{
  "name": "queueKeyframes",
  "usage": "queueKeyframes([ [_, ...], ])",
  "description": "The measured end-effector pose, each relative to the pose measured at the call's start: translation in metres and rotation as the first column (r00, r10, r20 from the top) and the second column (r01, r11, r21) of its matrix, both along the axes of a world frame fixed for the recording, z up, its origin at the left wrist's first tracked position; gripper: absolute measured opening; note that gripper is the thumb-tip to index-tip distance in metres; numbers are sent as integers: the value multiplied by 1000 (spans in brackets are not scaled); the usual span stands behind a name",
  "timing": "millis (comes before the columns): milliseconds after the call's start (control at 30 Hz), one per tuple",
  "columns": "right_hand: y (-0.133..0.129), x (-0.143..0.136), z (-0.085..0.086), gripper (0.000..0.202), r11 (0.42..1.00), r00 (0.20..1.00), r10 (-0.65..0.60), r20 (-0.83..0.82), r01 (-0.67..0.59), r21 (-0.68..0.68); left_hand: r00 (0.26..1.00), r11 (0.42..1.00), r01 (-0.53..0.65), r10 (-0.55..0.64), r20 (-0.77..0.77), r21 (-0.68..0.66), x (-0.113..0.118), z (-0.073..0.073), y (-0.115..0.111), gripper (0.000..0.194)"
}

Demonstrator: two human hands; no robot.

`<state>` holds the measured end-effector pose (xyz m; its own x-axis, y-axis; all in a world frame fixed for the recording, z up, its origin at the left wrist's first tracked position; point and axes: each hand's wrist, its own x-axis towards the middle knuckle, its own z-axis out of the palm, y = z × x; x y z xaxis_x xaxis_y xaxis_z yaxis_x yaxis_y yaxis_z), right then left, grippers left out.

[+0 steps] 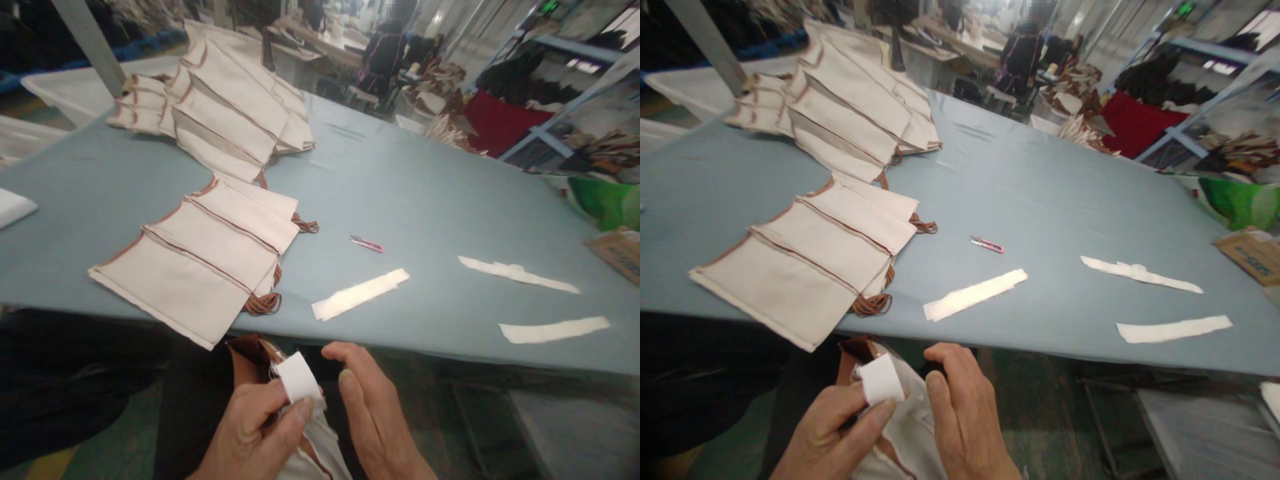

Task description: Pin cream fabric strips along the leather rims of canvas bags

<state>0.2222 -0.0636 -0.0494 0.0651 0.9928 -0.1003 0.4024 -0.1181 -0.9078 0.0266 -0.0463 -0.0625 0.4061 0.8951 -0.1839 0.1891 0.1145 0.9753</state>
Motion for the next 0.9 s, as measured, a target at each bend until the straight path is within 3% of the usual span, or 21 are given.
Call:
queueKeyframes([
  [100,9,-15,17,20,989,984,114,-135,-125,-77,999,1000,4,-3,-45,27,-1,-2,-3,40],
  [167,14,-32,18,20,987,975,105,-195,-126,-98,998,1000,-18,18,-52,17,0,-3,-4,40],
  [267,20,-52,7,27,999,950,3,-311,-15,-38,993,987,-112,117,32,-118,-1,-5,-7,33],
  [367,25,-59,-9,38,991,911,-135,-389,120,-63,930,916,-303,344,129,-265,-8,-9,-12,46],
  [433,24,-59,-21,43,987,913,-158,-375,130,-100,880,870,-418,459,119,-263,-13,-14,-15,57],
  [500,19,-60,-33,43,990,940,-90,-329,49,-132,862,847,-475,502,66,-238,-18,-21,-16,64],
  [600,4,-64,-50,41,974,957,-1,-291,-65,-216,869,838,-486,493,-40,-247,-25,-31,-19,70],
  [700,-8,-72,-64,43,951,941,-28,-338,-80,-299,896,867,-444,430,-110,-226,-33,-33,-23,72],
  [900,-13,-80,-71,42,937,934,-19,-356,-108,-332,951,940,-275,235,-199,-203,-49,-25,-27,50],
])
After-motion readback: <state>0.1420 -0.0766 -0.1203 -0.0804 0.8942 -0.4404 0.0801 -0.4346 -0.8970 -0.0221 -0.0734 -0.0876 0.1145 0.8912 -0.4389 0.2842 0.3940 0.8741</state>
